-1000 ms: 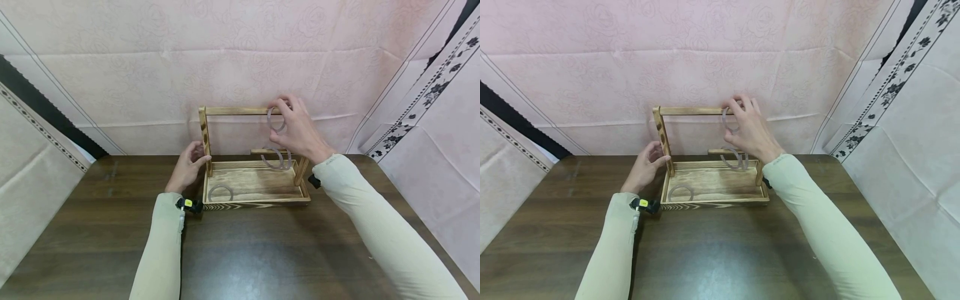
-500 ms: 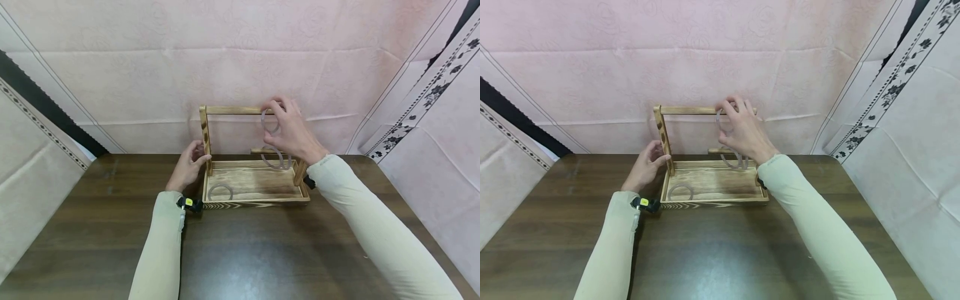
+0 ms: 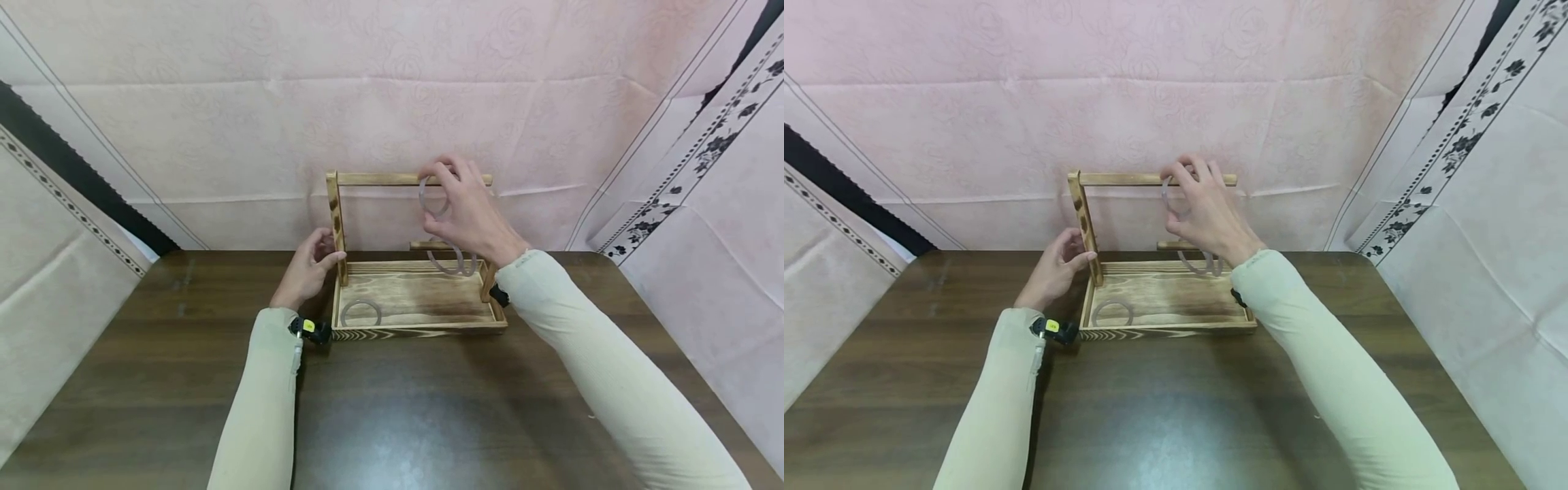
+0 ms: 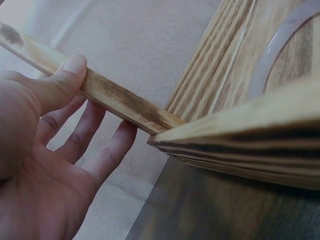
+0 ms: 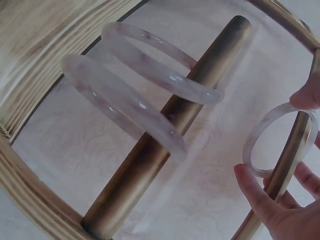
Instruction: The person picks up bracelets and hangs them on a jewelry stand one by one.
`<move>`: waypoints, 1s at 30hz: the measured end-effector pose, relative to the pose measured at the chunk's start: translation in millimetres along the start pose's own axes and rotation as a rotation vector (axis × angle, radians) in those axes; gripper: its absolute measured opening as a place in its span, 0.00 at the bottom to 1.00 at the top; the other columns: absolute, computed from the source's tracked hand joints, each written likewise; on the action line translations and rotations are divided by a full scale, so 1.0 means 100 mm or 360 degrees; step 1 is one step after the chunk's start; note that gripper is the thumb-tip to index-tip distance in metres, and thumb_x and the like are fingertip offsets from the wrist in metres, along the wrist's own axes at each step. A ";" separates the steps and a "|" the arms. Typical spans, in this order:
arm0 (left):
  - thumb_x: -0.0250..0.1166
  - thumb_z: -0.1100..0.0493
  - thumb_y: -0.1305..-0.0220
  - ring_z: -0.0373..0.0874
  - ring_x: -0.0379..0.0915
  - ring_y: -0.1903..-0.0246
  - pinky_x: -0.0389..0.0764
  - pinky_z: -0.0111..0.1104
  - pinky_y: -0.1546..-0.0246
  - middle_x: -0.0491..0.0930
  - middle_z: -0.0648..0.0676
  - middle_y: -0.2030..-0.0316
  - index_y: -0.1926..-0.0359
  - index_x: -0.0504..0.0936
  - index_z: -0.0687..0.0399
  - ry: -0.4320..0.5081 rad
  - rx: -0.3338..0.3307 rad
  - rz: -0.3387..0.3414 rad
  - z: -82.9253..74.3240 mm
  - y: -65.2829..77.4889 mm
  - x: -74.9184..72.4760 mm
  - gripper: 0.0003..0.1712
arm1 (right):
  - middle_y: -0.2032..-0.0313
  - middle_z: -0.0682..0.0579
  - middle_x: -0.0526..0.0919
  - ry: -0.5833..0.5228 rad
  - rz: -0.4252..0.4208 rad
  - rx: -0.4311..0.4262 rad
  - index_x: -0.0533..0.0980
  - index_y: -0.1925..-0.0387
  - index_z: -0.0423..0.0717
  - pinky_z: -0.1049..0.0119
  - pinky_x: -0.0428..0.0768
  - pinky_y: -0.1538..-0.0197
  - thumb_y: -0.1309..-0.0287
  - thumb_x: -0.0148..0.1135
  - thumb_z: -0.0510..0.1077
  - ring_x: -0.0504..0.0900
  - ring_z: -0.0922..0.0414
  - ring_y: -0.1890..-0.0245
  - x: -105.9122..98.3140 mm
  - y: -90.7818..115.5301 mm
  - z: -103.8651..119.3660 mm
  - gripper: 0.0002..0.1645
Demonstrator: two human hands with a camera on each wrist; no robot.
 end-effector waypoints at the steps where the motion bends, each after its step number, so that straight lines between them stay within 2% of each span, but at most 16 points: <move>1: 0.62 0.61 0.27 0.52 0.74 0.49 0.74 0.37 0.48 0.78 0.62 0.47 0.39 0.72 0.58 0.0000 0.0002 0.0002 -0.01 0.00 0.00 0.19 | 0.37 0.47 0.71 0.0001 0.0000 0.0000 0.73 0.42 0.52 0.47 0.74 0.44 0.49 0.71 0.41 0.68 0.45 0.40 0.00 0.00 0.01 0.31; 9: 0.62 0.63 0.27 0.50 0.73 0.50 0.74 0.38 0.48 0.78 0.62 0.49 0.40 0.72 0.60 0.0000 0.0028 -0.0016 -0.04 0.01 0.00 0.18 | 0.36 0.48 0.70 -0.0005 0.0018 0.0014 0.73 0.42 0.54 0.48 0.75 0.42 0.49 0.71 0.42 0.67 0.47 0.37 0.05 -0.04 0.06 0.31; 19: 0.62 0.61 0.26 0.52 0.74 0.48 0.74 0.39 0.46 0.78 0.61 0.46 0.39 0.72 0.58 -0.0036 -0.0022 0.0018 -0.04 0.01 -0.01 0.19 | 0.38 0.46 0.70 0.0014 -0.0016 -0.0074 0.73 0.43 0.52 0.49 0.75 0.42 0.49 0.71 0.41 0.69 0.45 0.38 0.07 -0.09 0.16 0.30; 30: 0.62 0.61 0.27 0.52 0.74 0.45 0.74 0.42 0.43 0.78 0.62 0.45 0.38 0.71 0.58 -0.0010 -0.0037 0.0032 -0.03 0.00 0.01 0.19 | 0.37 0.45 0.70 0.0017 0.0003 -0.0096 0.73 0.43 0.53 0.47 0.77 0.43 0.49 0.70 0.41 0.69 0.44 0.38 0.11 -0.13 0.23 0.30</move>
Point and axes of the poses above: each hand's wrist, its own y-axis away from the middle knuckle, its own x-axis out of the palm, z = x × y, the point moved 10 cm from there along -y, towards the middle knuckle
